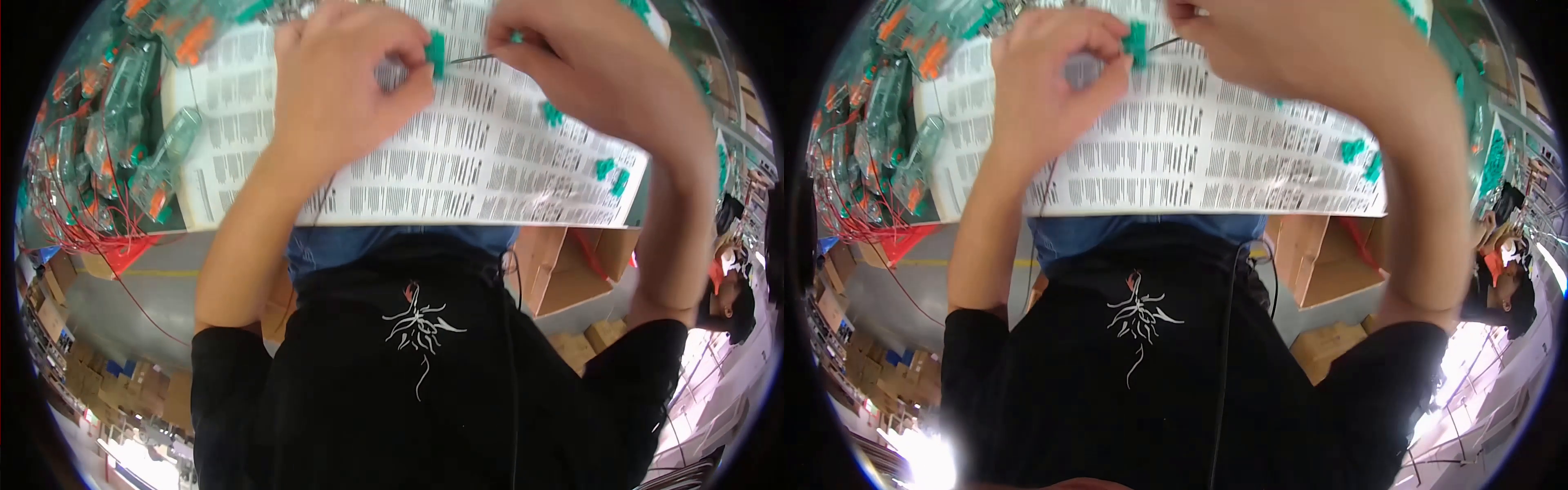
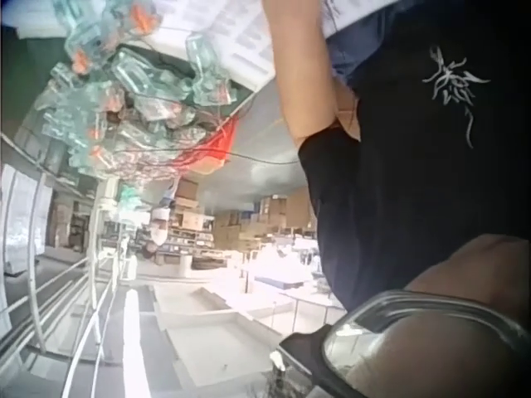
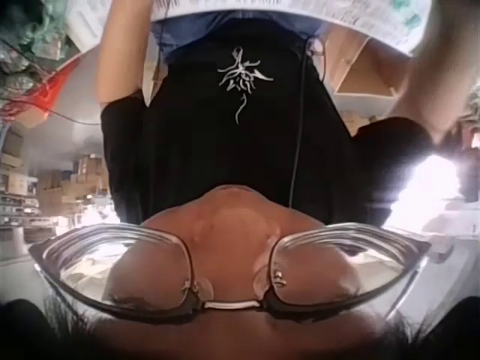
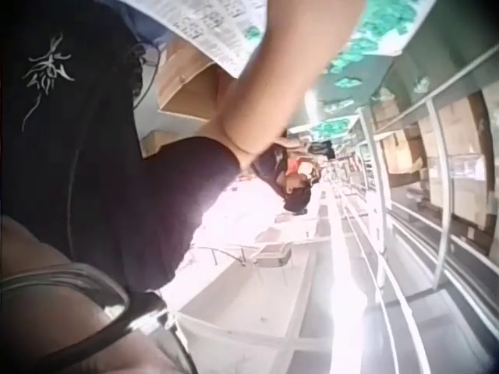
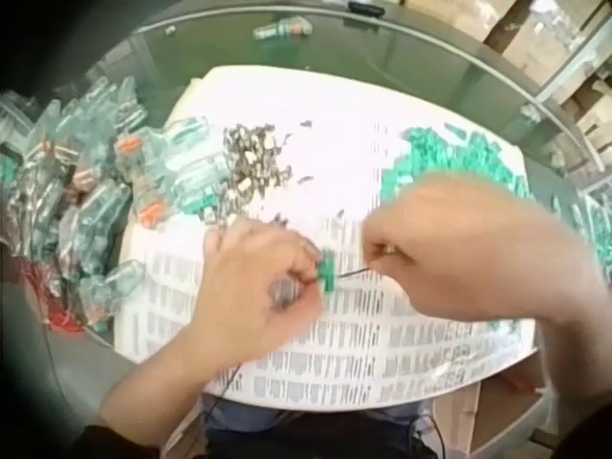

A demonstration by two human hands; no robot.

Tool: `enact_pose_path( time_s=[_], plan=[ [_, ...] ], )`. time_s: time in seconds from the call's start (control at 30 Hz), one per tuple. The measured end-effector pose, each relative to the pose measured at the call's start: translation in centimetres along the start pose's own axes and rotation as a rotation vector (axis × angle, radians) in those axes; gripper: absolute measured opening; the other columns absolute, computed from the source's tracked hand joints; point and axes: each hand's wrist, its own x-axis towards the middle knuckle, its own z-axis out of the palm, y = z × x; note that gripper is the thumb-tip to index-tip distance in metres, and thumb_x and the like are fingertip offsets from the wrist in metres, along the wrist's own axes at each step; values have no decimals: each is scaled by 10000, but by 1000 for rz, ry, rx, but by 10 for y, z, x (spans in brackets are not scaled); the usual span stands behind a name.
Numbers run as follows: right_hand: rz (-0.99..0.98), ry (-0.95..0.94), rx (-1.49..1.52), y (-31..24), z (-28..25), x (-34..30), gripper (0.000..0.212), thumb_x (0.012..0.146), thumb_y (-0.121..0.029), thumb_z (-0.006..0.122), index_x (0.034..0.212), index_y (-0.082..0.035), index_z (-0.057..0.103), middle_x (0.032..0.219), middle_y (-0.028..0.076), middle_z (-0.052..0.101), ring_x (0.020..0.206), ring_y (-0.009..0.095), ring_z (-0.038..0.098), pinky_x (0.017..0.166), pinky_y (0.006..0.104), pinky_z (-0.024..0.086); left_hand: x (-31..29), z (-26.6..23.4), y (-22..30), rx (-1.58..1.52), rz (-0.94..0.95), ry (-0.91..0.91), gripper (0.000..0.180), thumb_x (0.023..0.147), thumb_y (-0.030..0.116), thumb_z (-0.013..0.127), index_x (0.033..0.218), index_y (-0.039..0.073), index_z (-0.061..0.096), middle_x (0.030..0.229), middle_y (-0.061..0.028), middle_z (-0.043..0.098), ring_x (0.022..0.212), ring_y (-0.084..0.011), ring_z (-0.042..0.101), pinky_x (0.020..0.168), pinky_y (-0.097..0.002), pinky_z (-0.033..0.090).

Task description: The recorder is manually assembling small green plastic housing components onto electrical wire terminals.

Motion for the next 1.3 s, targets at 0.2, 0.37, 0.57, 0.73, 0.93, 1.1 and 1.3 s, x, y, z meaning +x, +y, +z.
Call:
enact_pose_path(
  time_s=[0.2,0.37,0.57,0.73,0.93,1.1,1.3],
  plan=[
    [-246,1010,407,2,70,0,122,852,-100,778,959,-58,737,822,81,675,808,223,658,702,342,507,8,9,19,-58,214,62,139,718,151,773,814,171,674,955,95,711,996,-178,616,892,-395,355],
    [-253,1135,341,3,80,32,126,866,-128,780,948,-50,726,844,85,683,761,235,654,686,343,519,9,9,21,-101,191,25,159,726,129,792,789,159,649,1012,88,723,1031,-186,611,942,-391,336],
    [-257,1269,435,2,92,33,114,895,-138,747,888,-35,698,814,106,689,720,305,656,650,376,524,12,11,20,-111,170,47,167,715,131,786,744,162,624,969,109,701,997,-162,607,911,-394,356],
    [-158,1247,550,2,93,16,119,922,-116,733,891,-12,684,842,90,701,699,228,649,637,348,512,12,11,21,-111,157,38,160,715,138,787,749,163,633,963,107,699,1005,-162,604,908,-394,357],
    [-238,1014,974,-5,107,11,102,944,-99,730,978,-3,717,864,34,713,707,113,598,631,280,487,12,11,21,-137,94,-20,154,717,142,805,785,155,668,1009,76,715,1058,-193,591,968,-387,326],
    [-427,914,1065,-9,125,10,151,898,-67,780,1039,-17,756,867,6,724,712,71,572,633,227,473,13,10,22,-146,62,-33,145,716,154,803,775,150,671,1007,70,718,1073,-195,589,981,-393,323],
    [-248,913,1105,-12,130,7,202,852,11,806,1048,-1,760,919,17,741,755,56,606,672,206,486,15,12,21,-140,72,5,158,713,184,796,707,160,640,934,107,697,1029,-163,592,930,-396,344]
  ],
)
